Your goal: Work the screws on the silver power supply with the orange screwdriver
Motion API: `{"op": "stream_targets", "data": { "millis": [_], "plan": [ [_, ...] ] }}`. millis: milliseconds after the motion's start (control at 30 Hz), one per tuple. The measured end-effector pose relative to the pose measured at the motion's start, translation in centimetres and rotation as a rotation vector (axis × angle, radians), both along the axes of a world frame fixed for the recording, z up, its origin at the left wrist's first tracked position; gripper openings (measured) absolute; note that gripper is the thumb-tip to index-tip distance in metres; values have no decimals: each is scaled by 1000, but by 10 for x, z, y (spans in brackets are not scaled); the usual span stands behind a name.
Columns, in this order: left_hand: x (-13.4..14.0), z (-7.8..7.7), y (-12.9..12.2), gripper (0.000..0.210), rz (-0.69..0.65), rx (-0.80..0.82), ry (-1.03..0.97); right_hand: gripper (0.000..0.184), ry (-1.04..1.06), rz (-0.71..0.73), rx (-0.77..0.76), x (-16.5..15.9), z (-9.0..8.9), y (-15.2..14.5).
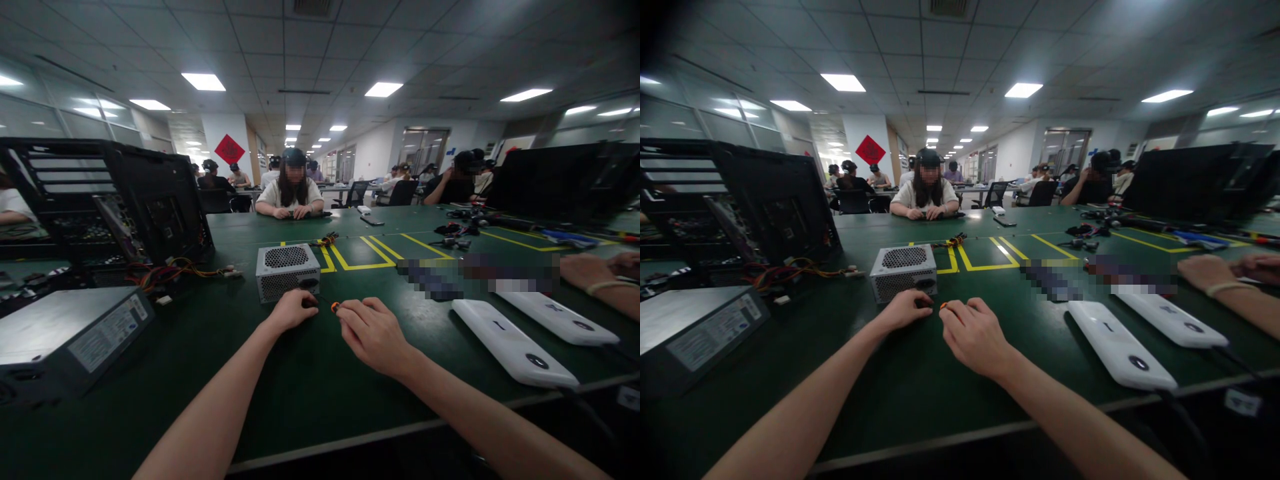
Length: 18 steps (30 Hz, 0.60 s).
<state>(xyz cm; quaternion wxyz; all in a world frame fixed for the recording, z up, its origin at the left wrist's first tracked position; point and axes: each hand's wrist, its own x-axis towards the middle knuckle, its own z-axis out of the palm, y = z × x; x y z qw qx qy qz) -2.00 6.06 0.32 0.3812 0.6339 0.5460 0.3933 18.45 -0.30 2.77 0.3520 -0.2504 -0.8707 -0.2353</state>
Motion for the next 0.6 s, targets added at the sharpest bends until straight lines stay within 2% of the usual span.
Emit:
{"op": "stream_targets", "data": {
  "millis": [200,300,467,600],
  "plan": [
    [8,-2,-1,11,83,25,-46,17,17,18,13,0,1,0],
    [9,5,0,6,110,-34,-127,16,60,17,25,4,0,1],
    [8,19,-1,17,161,-120,-328,16,126,60,140,8,1,2],
    [7,23,-3,18,152,-136,-402,15,103,109,206,9,3,-3]
  ]
}}
